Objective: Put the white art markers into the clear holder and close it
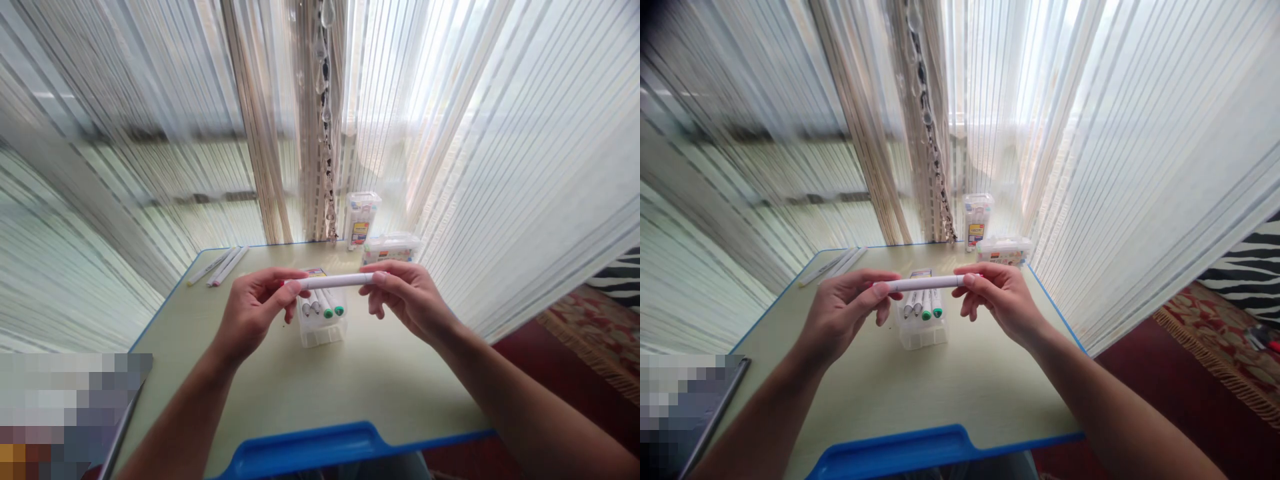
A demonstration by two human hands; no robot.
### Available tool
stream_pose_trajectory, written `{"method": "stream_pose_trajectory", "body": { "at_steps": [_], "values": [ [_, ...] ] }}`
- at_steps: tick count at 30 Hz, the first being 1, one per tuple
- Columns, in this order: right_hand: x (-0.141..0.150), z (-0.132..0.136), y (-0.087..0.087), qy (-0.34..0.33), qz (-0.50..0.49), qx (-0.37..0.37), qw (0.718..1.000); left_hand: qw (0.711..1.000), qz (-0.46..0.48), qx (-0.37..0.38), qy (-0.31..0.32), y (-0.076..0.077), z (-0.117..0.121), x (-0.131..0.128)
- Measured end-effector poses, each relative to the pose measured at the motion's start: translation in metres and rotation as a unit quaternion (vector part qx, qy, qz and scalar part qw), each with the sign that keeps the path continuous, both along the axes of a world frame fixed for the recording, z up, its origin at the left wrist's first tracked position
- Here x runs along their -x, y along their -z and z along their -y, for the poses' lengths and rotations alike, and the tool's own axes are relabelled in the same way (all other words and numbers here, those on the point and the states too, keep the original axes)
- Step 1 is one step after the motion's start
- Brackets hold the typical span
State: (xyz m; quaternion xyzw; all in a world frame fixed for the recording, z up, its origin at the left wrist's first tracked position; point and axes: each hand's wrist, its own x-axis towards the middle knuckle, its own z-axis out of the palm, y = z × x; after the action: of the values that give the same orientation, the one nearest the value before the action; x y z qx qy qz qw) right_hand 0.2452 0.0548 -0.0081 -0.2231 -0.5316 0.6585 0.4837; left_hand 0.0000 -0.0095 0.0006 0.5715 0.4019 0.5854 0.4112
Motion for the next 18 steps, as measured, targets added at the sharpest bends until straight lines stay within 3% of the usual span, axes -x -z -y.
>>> {"method": "stream_pose_trajectory", "body": {
  "at_steps": [18],
  "values": [
    [-0.0043, -0.0015, -0.0013, -0.021, -0.019, 0.033, 0.999, 0.995, 0.093, 0.027, 0.041, -0.0048, 0.0008, -0.0006]
  ]
}}
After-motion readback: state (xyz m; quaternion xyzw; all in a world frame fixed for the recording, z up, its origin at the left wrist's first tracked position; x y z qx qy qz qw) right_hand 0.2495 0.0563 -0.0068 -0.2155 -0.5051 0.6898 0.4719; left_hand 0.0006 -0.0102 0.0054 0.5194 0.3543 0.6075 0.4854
